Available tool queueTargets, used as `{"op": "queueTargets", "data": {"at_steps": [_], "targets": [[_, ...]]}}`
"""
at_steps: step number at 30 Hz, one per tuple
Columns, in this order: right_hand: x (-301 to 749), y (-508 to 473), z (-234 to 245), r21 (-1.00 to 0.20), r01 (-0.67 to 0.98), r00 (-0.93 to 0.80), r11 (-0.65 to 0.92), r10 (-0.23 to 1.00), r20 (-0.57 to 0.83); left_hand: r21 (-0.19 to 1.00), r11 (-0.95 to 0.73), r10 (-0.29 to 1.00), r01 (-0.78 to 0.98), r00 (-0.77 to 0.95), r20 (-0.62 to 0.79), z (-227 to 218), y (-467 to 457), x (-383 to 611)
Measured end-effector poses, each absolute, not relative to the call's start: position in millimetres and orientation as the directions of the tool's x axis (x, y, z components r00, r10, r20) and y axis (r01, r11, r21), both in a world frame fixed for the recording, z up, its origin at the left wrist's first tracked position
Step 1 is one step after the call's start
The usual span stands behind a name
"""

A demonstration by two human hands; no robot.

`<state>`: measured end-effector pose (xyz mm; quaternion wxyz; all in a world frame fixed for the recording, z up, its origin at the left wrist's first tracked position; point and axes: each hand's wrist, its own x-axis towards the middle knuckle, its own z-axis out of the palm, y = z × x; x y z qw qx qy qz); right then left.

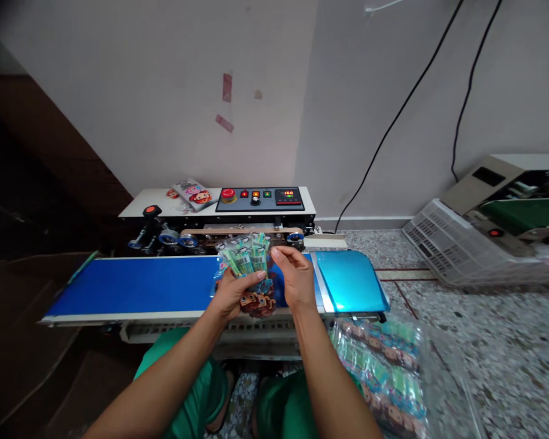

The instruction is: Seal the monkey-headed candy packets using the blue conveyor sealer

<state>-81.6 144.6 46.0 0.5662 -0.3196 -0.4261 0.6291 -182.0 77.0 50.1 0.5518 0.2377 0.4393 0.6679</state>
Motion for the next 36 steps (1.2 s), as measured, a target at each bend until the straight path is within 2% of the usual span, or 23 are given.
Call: {"op": "queueTargets", "data": {"at_steps": [5,7,9,13,17,23,26,31,36], "targets": [[-71.9,146.3,53.3,-0.814,-0.573,-0.218,-0.088,0.975,0.048,0.858,-0.019,0.955,-0.513,-0.262,-0.136,50.8,76.3,-179.3],[-68.7,148.5,57.5,-0.793,-0.608,-0.183,-0.041,0.979,0.09,0.856,0.013,0.96,-0.516,-0.233,-0.155,50.7,75.7,-180.5],[-65.7,152.9,60.1,-0.784,-0.616,-0.059,0.077,0.988,0.144,0.854,0.032,0.959,-0.519,-0.224,-0.172,50.0,75.5,-182.3],[-57.4,165.1,56.3,-0.819,-0.436,0.289,0.374,0.92,0.266,0.866,0.023,0.929,-0.499,-0.31,-0.203,48.5,76.7,-185.6],[-46.6,171.7,48.0,-0.869,-0.162,0.385,0.468,0.841,0.381,0.859,0.031,0.935,-0.512,-0.289,-0.206,50.4,77.6,-187.4],[-36.8,167.5,51.4,-0.869,0.186,0.343,0.459,0.798,0.495,0.852,0.013,0.925,-0.523,-0.317,-0.209,56.0,77.3,-188.8],[-36.1,165.3,53.2,-0.844,0.297,0.282,0.445,0.804,0.523,0.859,0.014,0.925,-0.512,-0.319,-0.205,56.6,77.0,-189.3],[-42.7,157.6,50.0,-0.822,0.323,0.182,0.469,0.822,0.54,0.861,-0.002,0.94,-0.508,-0.295,-0.172,57.3,75.5,-189.6],[-52.0,144.6,50.7,-0.79,0.307,-0.053,0.531,0.838,0.543,0.87,-0.109,0.944,-0.48,-0.325,-0.061,62.2,74.9,-190.1]]}}
